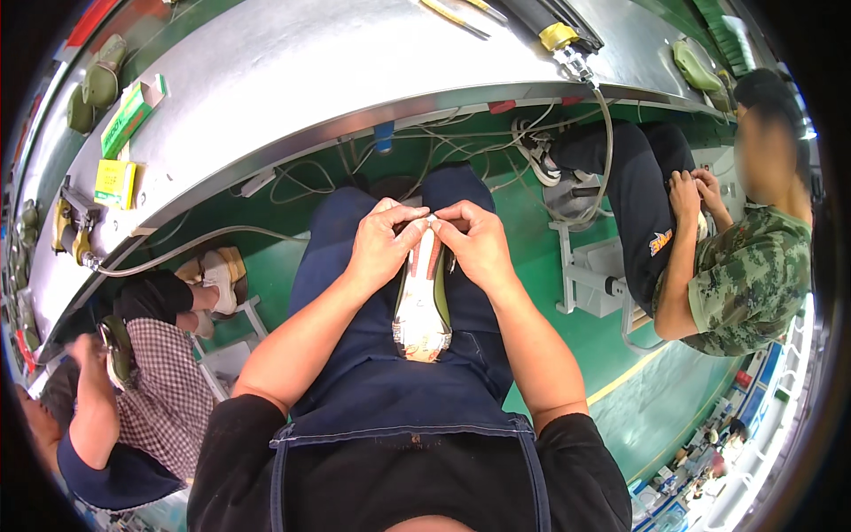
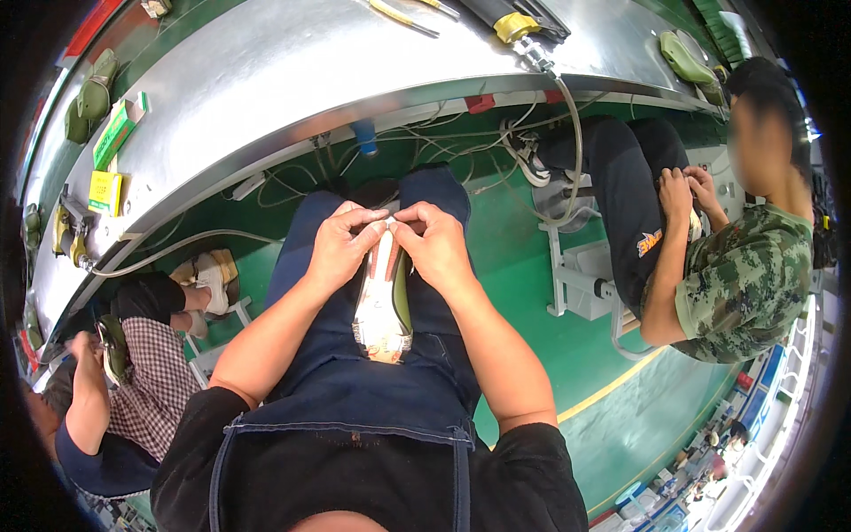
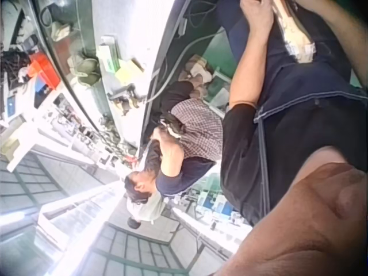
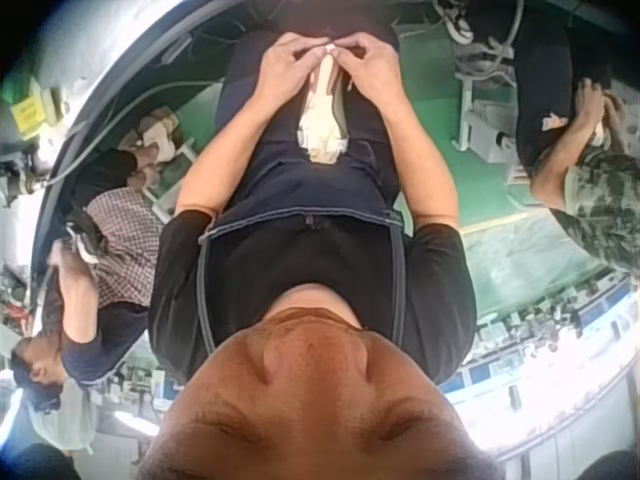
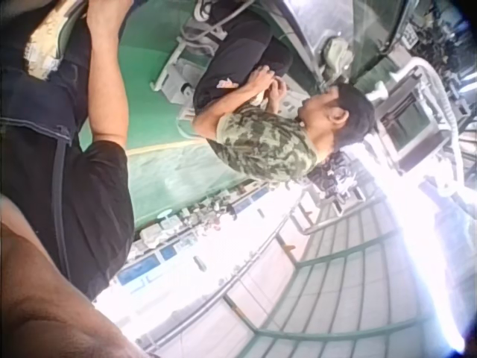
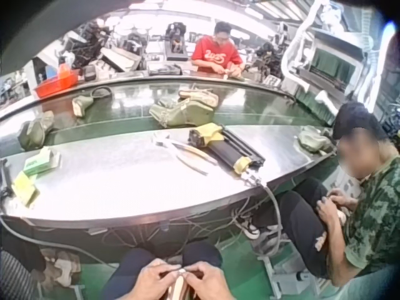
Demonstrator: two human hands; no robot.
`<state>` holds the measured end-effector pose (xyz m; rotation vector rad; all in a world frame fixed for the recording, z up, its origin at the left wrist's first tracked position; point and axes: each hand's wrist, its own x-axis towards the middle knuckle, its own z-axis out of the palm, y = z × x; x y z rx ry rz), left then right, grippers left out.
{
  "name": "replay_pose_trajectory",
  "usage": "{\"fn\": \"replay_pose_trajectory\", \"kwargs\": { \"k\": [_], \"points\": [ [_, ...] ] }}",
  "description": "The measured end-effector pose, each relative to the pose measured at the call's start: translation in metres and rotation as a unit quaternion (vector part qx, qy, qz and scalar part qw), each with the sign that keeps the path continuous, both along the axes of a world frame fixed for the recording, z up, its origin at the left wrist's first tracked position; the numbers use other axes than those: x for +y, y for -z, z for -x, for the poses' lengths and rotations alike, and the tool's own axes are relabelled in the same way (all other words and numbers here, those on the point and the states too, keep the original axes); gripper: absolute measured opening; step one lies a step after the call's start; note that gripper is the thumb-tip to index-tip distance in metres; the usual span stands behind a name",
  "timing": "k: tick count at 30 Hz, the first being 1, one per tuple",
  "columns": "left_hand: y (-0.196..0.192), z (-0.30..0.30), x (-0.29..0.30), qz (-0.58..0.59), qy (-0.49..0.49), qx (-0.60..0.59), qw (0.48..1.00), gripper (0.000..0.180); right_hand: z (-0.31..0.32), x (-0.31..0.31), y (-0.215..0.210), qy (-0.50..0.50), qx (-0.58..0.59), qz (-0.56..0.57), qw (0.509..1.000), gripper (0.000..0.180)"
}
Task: The person assembles green slippers on a factory assembly line. They pick up a slipper, use pliers to secure a metal band around the heel, and then use a pneumatic nail gun to fasten the sole. The person repeats this process for multiple slippers, placing the finished items on the conveyor belt.
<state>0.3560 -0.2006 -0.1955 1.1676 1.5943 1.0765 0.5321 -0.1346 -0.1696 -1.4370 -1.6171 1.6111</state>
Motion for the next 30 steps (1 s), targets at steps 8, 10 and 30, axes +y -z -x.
{"fn": "replay_pose_trajectory", "kwargs": {
  "k": [8,10,30],
  "points": [
    [-0.001,-0.002,-0.004,0.039,-0.001,-0.025,0.999,0.027,0.005,0.000,-0.001,-0.014,-0.054,-0.006,0.998,0.026],
    [0.003,-0.009,-0.009,0.035,-0.012,-0.062,0.997,0.033,0.001,-0.004,0.010,-0.007,-0.035,-0.007,0.999,0.032],
    [-0.014,-0.029,-0.093,0.179,0.017,-0.363,0.915,0.084,-0.018,-0.065,0.002,-0.066,0.055,0.323,0.943,0.063]
  ]
}}
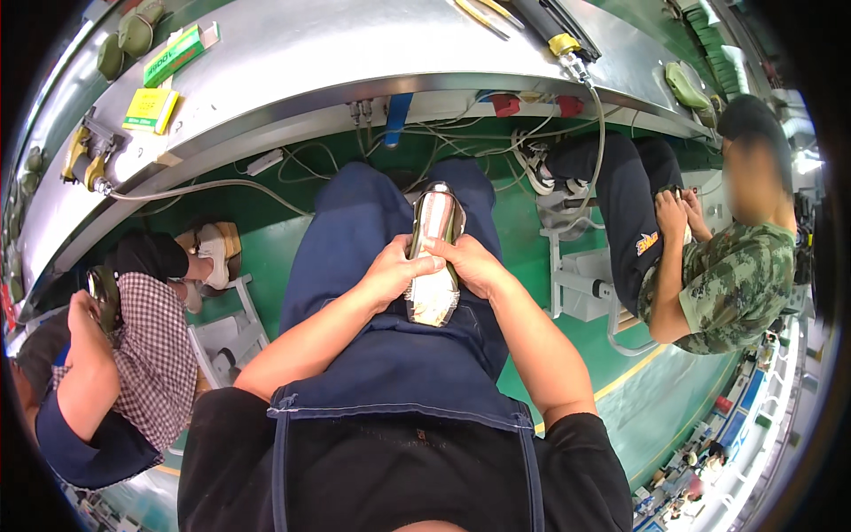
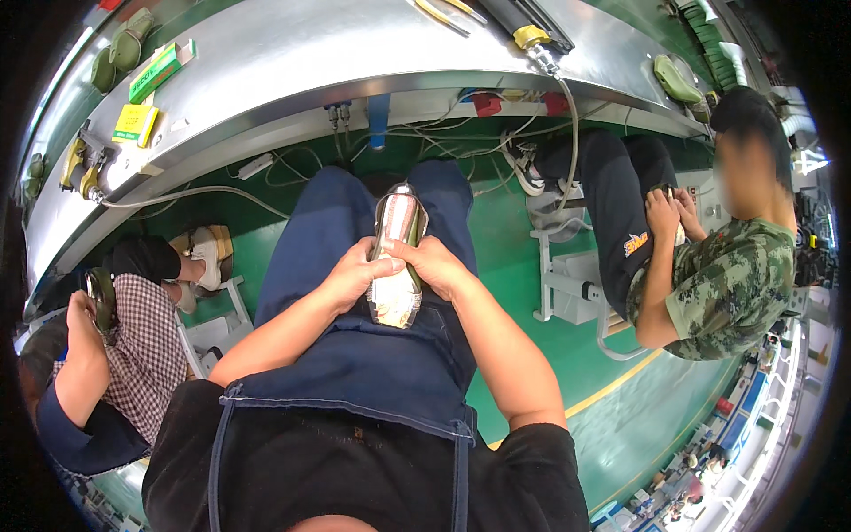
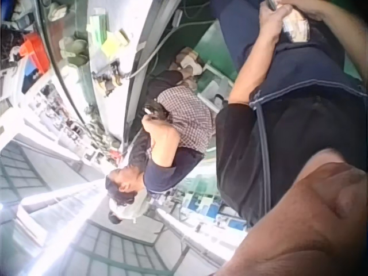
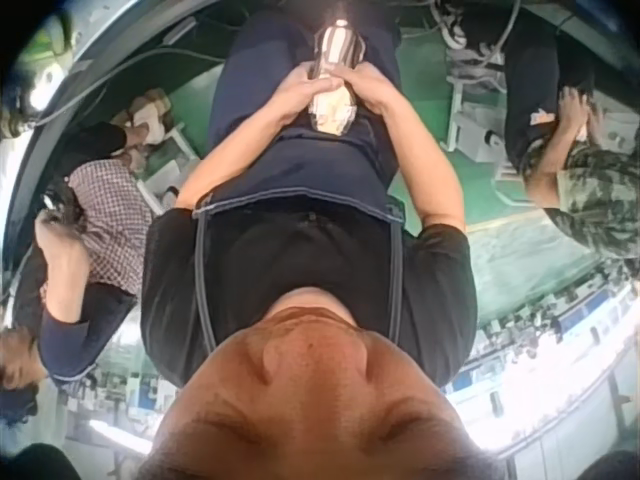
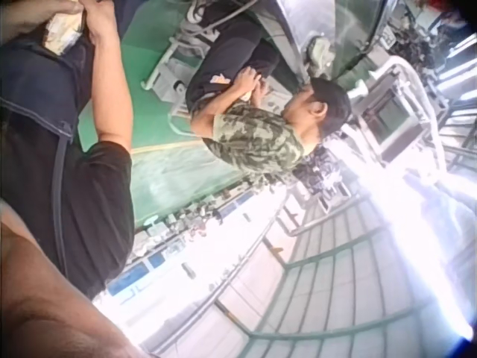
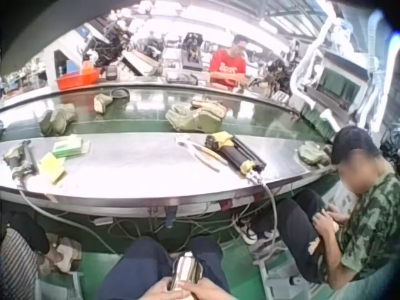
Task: The person assembles green slippers on a factory assembly line. They pick up a slipper, use pliers to secure a metal band around the heel, and then use a pneumatic nail gun to fasten the sole. The person repeats this process for multiple slippers, placing the finished items on the conveyor belt.
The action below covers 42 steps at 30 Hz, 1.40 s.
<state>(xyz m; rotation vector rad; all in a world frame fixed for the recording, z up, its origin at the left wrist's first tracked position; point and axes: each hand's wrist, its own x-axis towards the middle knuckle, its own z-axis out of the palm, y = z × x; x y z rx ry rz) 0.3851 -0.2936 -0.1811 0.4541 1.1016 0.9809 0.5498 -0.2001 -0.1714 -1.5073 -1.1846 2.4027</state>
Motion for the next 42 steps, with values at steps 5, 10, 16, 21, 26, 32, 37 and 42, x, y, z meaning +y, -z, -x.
{"fn": "replay_pose_trajectory", "kwargs": {
  "k": [5,10,16,21,26,32,37,42],
  "points": [
    [0.004,-0.002,-0.007,0.007,-0.015,0.021,1.000,0.078,0.003,-0.006,0.007,-0.007,-0.024,-0.040,0.999,0.062],
    [0.011,-0.003,-0.005,0.023,-0.016,0.095,0.995,0.067,0.002,-0.007,0.009,-0.019,-0.075,-0.076,0.994,0.064],
    [0.023,-0.005,-0.005,0.020,-0.016,0.108,0.994,0.062,-0.002,0.011,0.003,-0.181,-0.156,-0.176,0.955,0.069],
    [0.016,0.000,-0.004,0.031,-0.019,0.098,0.995,0.078,0.036,0.074,-0.097,-0.206,-0.223,-0.576,0.759,0.052],
    [0.023,-0.003,-0.002,-0.004,-0.031,0.096,0.995,0.090,0.099,0.202,-0.132,-0.102,-0.154,-0.826,0.533,0.047],
    [0.013,0.007,-0.003,-0.007,0.008,0.146,0.989,0.113,0.165,0.280,-0.106,-0.134,-0.317,-0.760,0.551,0.064],
    [0.014,0.011,0.000,-0.023,0.046,0.171,0.984,0.111,0.161,0.269,-0.132,-0.214,-0.331,-0.732,0.556,0.056],
    [0.008,0.011,0.002,-0.051,0.057,0.204,0.976,0.111,0.111,0.211,-0.168,-0.190,-0.189,-0.486,0.832,0.054]
  ]
}}
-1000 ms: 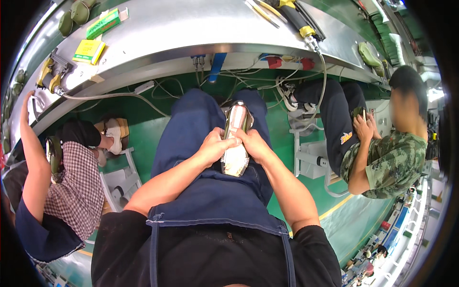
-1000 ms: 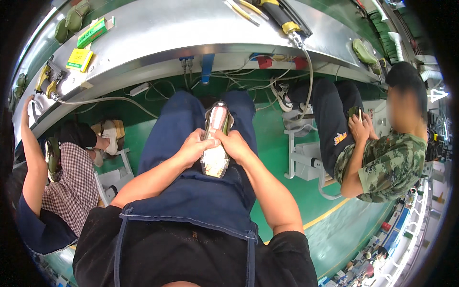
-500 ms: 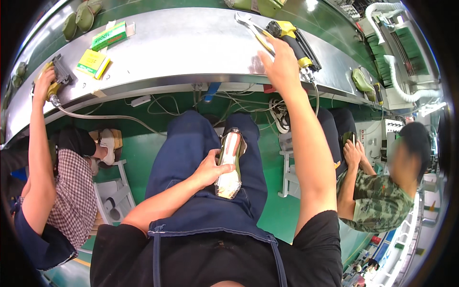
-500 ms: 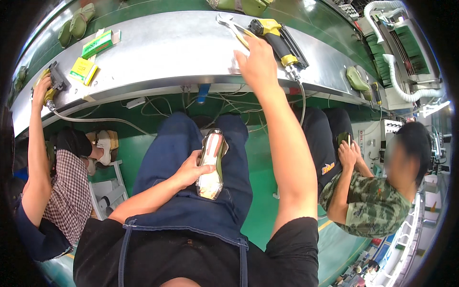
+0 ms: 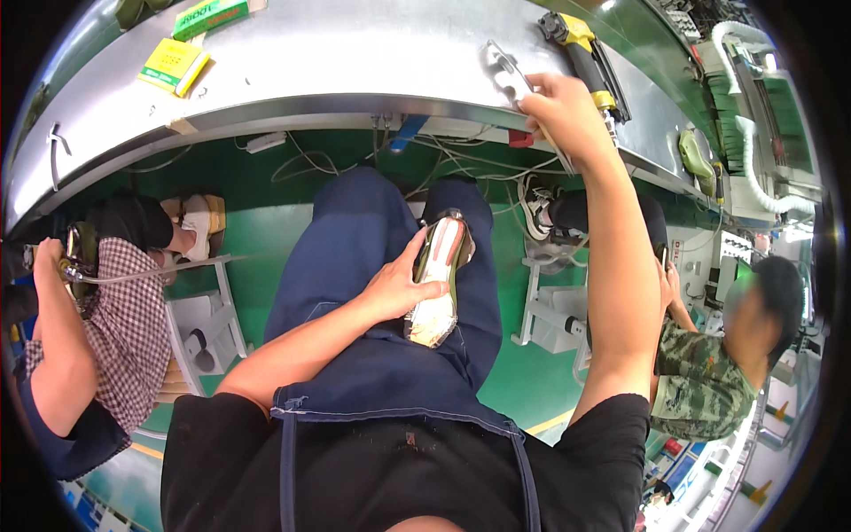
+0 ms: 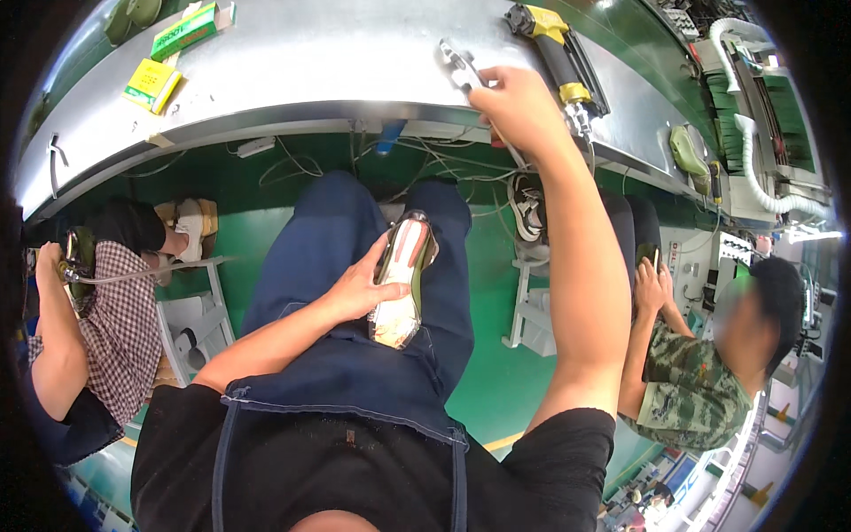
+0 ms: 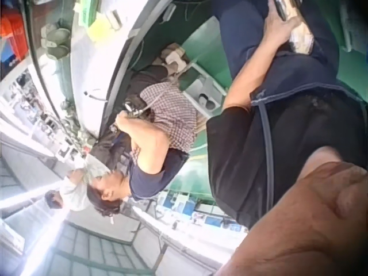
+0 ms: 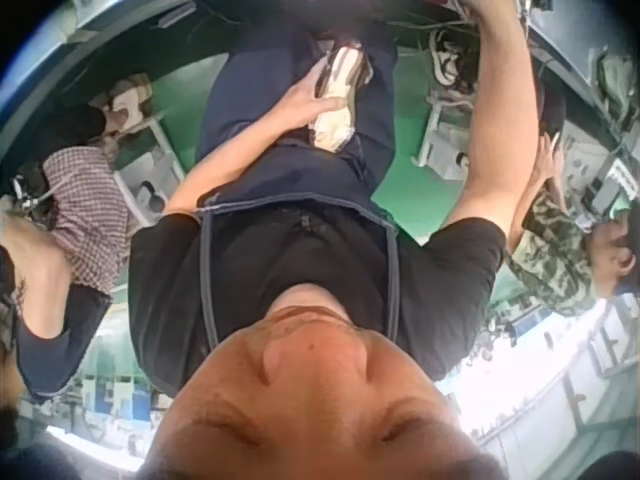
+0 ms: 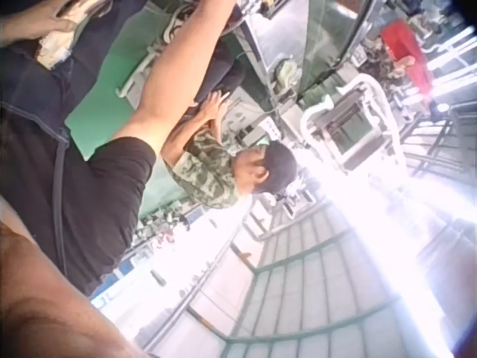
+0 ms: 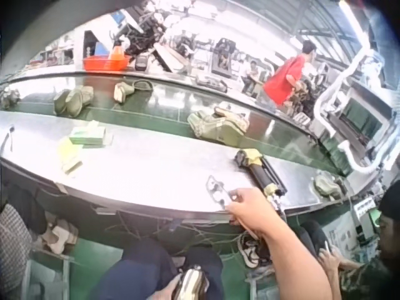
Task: The person assembles green slippers on a factory assembly line. They pick up a slipper, use pliers to secure a metal band around the heel, and then use a pneumatic nail gun to fasten the sole. The person repeats this process for multiple slippers, placing the finished items on the conveyor belt.
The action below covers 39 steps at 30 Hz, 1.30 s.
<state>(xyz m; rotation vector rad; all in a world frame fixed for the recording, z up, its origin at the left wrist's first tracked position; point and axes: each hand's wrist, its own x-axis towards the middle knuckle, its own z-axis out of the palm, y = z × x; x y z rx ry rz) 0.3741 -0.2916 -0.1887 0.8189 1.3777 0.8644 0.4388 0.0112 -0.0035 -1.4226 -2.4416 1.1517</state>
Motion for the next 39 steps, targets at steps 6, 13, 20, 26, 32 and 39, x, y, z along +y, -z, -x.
{"fn": "replay_pose_trajectory", "kwargs": {
  "k": [6,13,20,26,32,39],
  "points": [
    [0.004,-0.003,-0.002,-0.018,-0.011,-0.009,1.000,0.110,-0.095,-0.123,0.029,-0.004,0.026,0.083,0.996,0.023],
    [0.012,-0.009,-0.006,-0.028,-0.029,-0.034,0.999,0.110,-0.142,-0.212,0.047,-0.137,-0.297,-0.069,0.942,0.016],
    [0.023,-0.011,-0.011,-0.046,-0.036,-0.037,0.998,0.112,-0.148,-0.240,0.079,-0.123,-0.318,-0.115,0.933,0.016],
    [0.024,-0.010,-0.008,-0.052,-0.036,-0.040,0.997,0.111,-0.137,-0.243,0.086,-0.109,-0.330,-0.144,0.927,0.012],
    [0.021,-0.008,-0.006,-0.033,-0.034,-0.034,0.998,0.111,-0.132,-0.242,0.093,-0.101,-0.344,-0.178,0.916,0.009],
    [0.017,-0.007,0.001,-0.028,-0.029,-0.017,0.999,0.111,-0.132,-0.235,0.091,-0.112,-0.346,-0.190,0.912,0.009]
  ]
}}
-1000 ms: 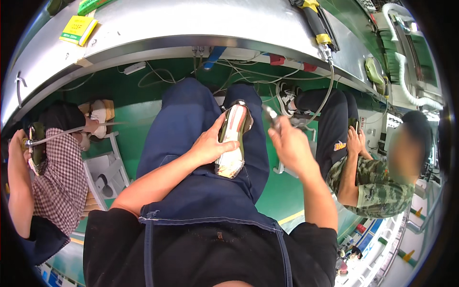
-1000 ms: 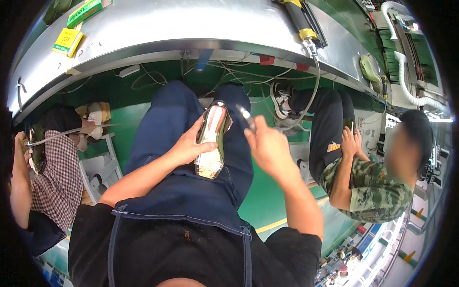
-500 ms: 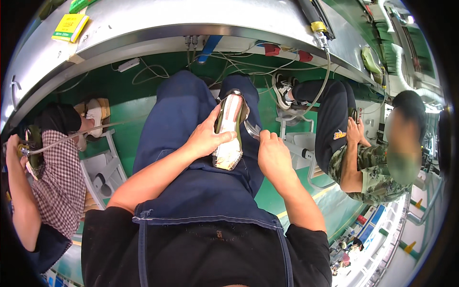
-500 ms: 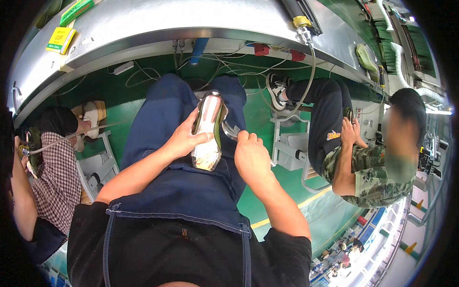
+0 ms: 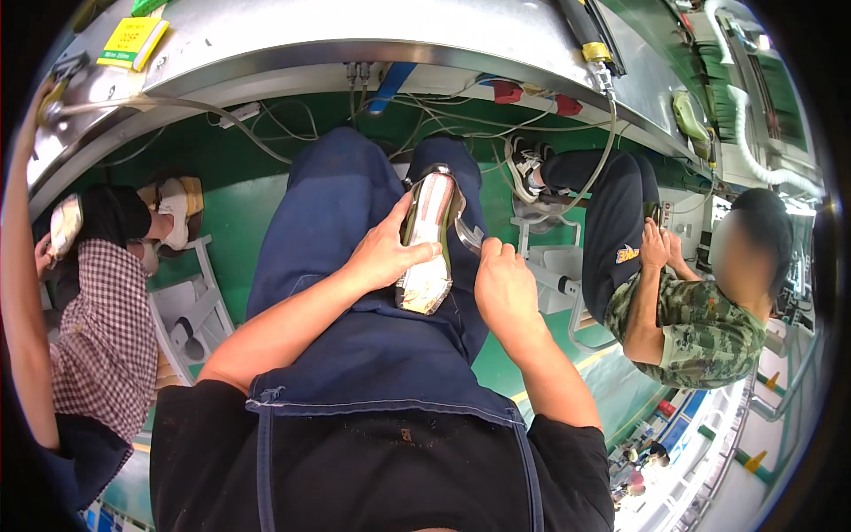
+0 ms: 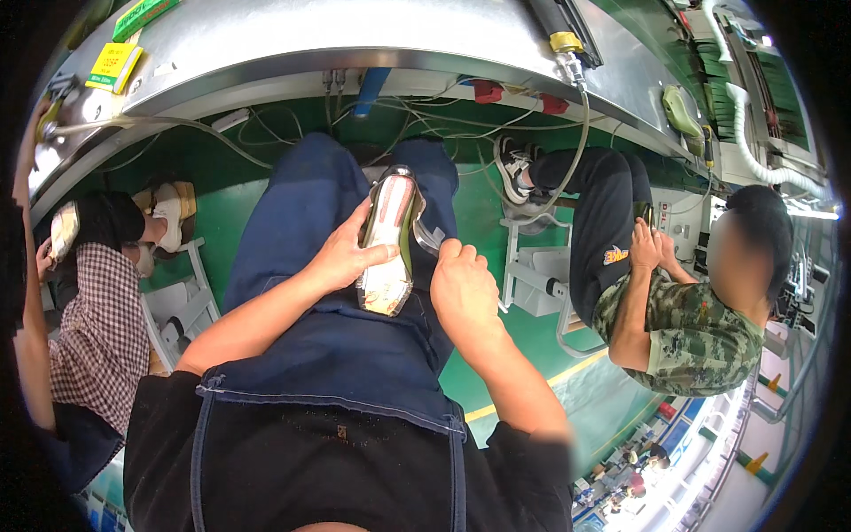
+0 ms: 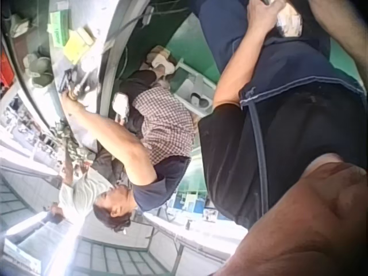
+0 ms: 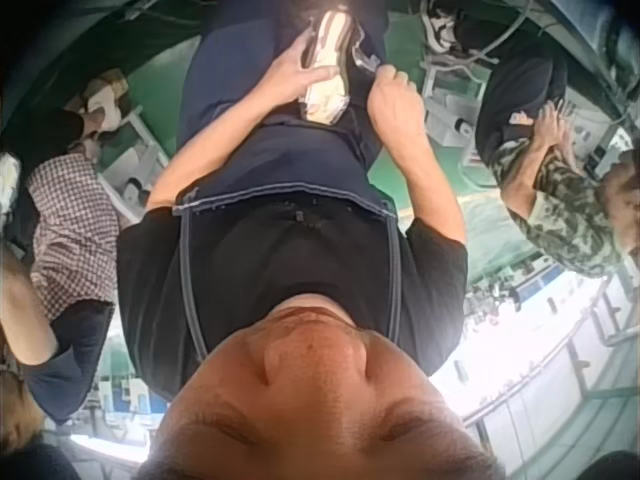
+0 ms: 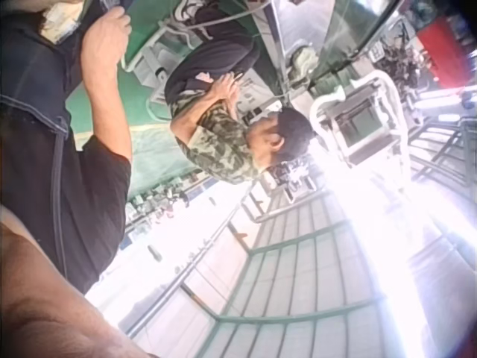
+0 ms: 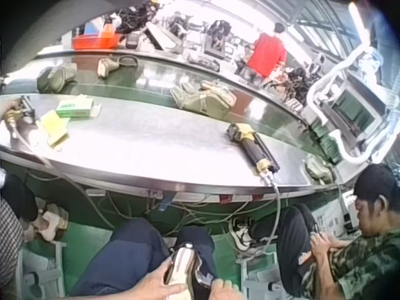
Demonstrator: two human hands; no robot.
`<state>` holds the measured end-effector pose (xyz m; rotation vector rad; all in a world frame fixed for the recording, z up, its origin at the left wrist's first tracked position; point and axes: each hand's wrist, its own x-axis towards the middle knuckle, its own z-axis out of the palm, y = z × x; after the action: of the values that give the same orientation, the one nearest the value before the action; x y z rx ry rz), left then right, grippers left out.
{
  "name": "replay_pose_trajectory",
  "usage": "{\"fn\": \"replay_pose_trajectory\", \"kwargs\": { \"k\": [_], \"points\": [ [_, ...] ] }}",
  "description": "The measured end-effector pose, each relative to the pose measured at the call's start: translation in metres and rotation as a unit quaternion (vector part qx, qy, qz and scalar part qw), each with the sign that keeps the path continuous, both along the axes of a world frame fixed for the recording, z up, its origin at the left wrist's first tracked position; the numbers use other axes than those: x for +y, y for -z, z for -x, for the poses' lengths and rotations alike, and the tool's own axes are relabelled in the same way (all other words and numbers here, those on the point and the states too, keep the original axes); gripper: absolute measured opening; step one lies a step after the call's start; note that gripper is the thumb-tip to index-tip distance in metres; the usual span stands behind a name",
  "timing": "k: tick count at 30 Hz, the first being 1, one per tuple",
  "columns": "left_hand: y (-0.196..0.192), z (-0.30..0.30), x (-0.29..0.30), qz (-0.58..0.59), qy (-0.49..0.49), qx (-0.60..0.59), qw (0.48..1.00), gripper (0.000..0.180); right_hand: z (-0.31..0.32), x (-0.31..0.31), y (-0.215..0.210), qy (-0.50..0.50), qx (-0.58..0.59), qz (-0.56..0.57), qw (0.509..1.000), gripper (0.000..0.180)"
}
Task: The person assembles green slippers on a factory assembly line. They pick up a slipper, use pliers to secure a metal band around the heel, and then use a pneumatic nail gun to fasten the sole. The person repeats this process for multiple slippers, placing the finished items on the conveyor belt.
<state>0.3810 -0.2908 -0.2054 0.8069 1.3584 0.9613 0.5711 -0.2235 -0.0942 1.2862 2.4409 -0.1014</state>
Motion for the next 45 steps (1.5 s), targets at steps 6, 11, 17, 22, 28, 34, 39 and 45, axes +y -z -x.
{"fn": "replay_pose_trajectory", "kwargs": {
  "k": [6,11,17,22,28,34,39,45],
  "points": [
    [-0.003,0.000,0.003,0.001,-0.006,-0.002,1.000,0.110,-0.003,0.003,0.004,-0.018,-0.005,-0.021,1.000,0.009],
    [0.001,-0.002,0.006,0.006,-0.007,-0.004,1.000,0.111,-0.002,0.005,0.003,-0.023,-0.004,-0.026,0.999,0.009],
    [0.001,-0.004,0.010,0.010,-0.008,-0.003,1.000,0.112,-0.001,0.009,0.002,-0.031,-0.024,-0.041,0.998,0.007],
    [-0.002,-0.004,0.011,-0.006,-0.016,-0.005,1.000,0.110,0.002,0.009,-0.004,-0.001,-0.028,0.011,1.000,0.007],
    [0.000,-0.005,0.011,0.004,-0.010,-0.001,1.000,0.111,-0.003,0.013,-0.005,-0.030,-0.018,0.046,0.998,0.006],
    [0.003,-0.006,0.017,0.009,-0.012,-0.004,1.000,0.112,-0.001,0.024,-0.005,-0.036,-0.005,0.086,0.996,0.008],
    [0.004,-0.007,0.016,0.009,-0.016,-0.029,0.999,0.112,0.000,0.025,-0.007,-0.014,0.014,0.122,0.992,0.008],
    [0.007,-0.007,0.013,-0.002,-0.023,-0.024,0.999,0.112,0.005,0.020,-0.009,0.009,0.026,0.149,0.988,0.009]
  ]
}}
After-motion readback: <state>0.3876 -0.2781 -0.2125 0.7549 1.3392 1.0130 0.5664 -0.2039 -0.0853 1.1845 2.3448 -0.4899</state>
